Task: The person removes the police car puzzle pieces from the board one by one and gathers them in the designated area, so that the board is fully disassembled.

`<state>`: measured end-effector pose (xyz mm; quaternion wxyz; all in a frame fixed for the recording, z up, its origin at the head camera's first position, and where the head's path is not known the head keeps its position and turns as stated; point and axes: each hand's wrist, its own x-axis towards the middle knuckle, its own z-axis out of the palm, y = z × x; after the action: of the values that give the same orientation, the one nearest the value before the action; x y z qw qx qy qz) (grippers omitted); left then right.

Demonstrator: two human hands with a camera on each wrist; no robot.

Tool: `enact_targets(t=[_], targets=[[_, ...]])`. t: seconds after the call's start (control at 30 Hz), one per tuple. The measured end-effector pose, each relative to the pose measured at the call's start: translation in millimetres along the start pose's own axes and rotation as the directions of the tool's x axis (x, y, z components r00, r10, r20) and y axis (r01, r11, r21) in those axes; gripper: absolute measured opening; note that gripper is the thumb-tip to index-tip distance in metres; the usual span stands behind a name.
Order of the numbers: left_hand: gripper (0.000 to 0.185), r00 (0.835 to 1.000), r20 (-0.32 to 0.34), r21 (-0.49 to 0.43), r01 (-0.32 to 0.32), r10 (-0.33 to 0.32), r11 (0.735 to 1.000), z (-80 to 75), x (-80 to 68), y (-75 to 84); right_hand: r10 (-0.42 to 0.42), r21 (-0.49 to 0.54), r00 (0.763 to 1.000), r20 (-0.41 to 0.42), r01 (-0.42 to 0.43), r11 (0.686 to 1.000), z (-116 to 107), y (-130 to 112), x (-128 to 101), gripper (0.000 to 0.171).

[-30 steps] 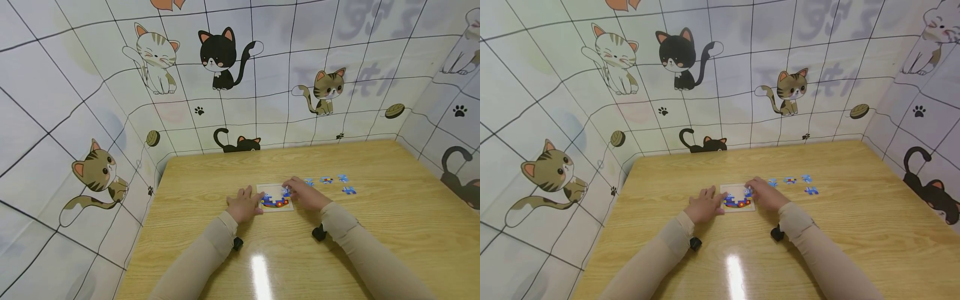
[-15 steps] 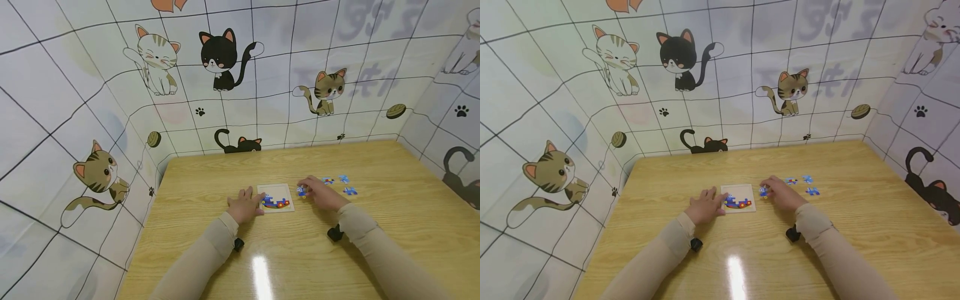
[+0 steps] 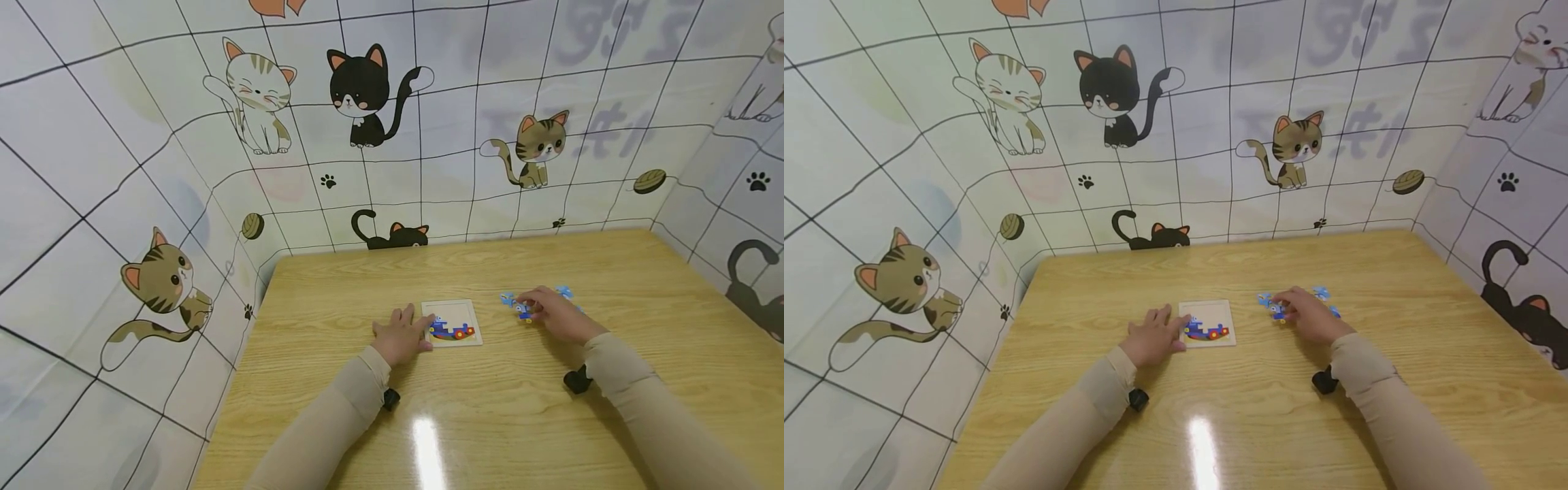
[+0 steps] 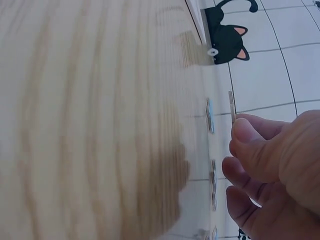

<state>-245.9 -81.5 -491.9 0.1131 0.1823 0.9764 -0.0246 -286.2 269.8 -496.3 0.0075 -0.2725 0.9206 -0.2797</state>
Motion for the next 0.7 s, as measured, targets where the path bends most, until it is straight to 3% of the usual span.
enact_targets(t=[0.33,0.7], targets=[[0.064,1.0,-0.006,-0.015,0.002,-0.002,1.0,3.1,3.2,-1.4,0.048,-0.024,0.999,-0.012,-0.048,0.999,-14.5,13.1,-10.2,0.041],[0.063,1.0,-0.007,-0.008,-0.002,0.002,1.0,-3.7,-4.5,1.5,0.053,-0.076,0.998,-0.026,-0.055,0.996,-22.9,23.2,-17.7,0.035]])
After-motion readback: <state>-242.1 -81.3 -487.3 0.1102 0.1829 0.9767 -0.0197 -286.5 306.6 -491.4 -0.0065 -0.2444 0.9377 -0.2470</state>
